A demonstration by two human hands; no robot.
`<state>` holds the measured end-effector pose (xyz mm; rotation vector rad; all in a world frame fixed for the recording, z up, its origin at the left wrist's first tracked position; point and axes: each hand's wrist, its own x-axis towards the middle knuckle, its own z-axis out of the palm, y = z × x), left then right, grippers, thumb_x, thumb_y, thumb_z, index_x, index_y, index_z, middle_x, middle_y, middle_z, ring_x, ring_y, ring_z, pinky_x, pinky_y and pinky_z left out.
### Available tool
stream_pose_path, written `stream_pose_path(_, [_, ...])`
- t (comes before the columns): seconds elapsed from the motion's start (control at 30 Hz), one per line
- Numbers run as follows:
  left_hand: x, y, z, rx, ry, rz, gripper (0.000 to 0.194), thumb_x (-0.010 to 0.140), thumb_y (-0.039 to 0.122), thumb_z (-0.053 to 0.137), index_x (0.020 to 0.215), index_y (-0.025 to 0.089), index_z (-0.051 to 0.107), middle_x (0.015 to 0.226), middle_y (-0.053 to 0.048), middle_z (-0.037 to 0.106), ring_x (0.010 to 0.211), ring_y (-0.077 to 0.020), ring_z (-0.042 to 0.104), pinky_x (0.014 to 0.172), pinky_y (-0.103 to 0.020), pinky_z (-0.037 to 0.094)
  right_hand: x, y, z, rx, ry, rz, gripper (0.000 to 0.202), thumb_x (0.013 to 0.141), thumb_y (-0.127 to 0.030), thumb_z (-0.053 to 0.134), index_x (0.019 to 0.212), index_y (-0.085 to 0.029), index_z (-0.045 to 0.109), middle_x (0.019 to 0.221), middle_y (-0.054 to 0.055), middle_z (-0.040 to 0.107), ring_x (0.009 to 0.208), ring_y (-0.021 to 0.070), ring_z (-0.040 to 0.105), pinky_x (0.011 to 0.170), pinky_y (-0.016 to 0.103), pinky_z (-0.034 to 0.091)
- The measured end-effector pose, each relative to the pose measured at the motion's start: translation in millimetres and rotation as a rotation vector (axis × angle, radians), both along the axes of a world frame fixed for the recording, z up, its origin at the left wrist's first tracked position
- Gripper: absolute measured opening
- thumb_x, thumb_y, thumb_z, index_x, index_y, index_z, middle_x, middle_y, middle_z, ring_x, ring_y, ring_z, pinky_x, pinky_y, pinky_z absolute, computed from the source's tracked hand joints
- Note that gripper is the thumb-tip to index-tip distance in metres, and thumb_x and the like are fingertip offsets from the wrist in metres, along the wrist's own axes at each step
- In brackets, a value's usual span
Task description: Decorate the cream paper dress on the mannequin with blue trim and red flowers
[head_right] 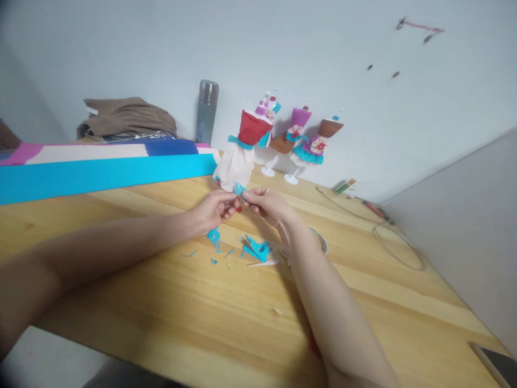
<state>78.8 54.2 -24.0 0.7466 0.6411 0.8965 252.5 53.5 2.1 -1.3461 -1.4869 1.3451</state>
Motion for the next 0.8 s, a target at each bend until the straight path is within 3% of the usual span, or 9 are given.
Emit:
stream_pose_path(0.2, [-1,-5,-3.6,-0.009,-0.012,0.003,0.011,0.077,0.006,0.052,0.072,0.013,0.06,0.063,-0.002,0.06,0.047,-0.006,0.048,0.046,-0.021,0.028,-3,-5,2.5,-0.022,0.032,0.086,0.045,0.058,-0.055,0.085,0.062,-0.016,0.063,0.06,-0.001,0.06,0.044,0.0034,0.032,0.044,0.023,0.017])
stream_pose_path(0.4, [0,-17,-5.5,0.075,-0.01,-0.005,0.009,0.08,0.014,0.062,0.071,0.014,0.061,0.061,0.002,0.057,0.045,-0.0053,0.045,0.044,-0.021,0.027,-6,-9,5.7,0.009,-0.036,0.124,0.045,0.058,-0.058,0.084,0.059,-0.017,0.066,0.052,-0.002,0.055,0.046,0.0055,0.033,0.045,0.024,0.018])
stream_pose_path(0.57, [2,-19,-7.5,0.114,-0.02,0.035,0.011,0.08,0.018,0.07,0.071,0.014,0.064,0.066,0.002,0.06,0.045,-0.0033,0.044,0.045,-0.02,0.027,-6,-10,7.3,0.01,-0.05,0.111,0.041,0.062,-0.056,0.083,0.062,-0.018,0.069,0.06,0.001,0.062,0.049,0.0062,0.036,0.045,0.024,0.021])
stream_pose_path(0.8, [4,-18,-9.0,0.114,-0.005,0.072,0.014,0.083,0.012,0.065,0.069,0.014,0.064,0.065,0.002,0.061,0.044,-0.0035,0.044,0.044,-0.021,0.027,-8,-12,9.1,-0.017,-0.041,0.065,0.041,0.063,-0.056,0.083,0.063,-0.017,0.071,0.064,0.003,0.066,0.049,0.0064,0.042,0.044,0.024,0.025])
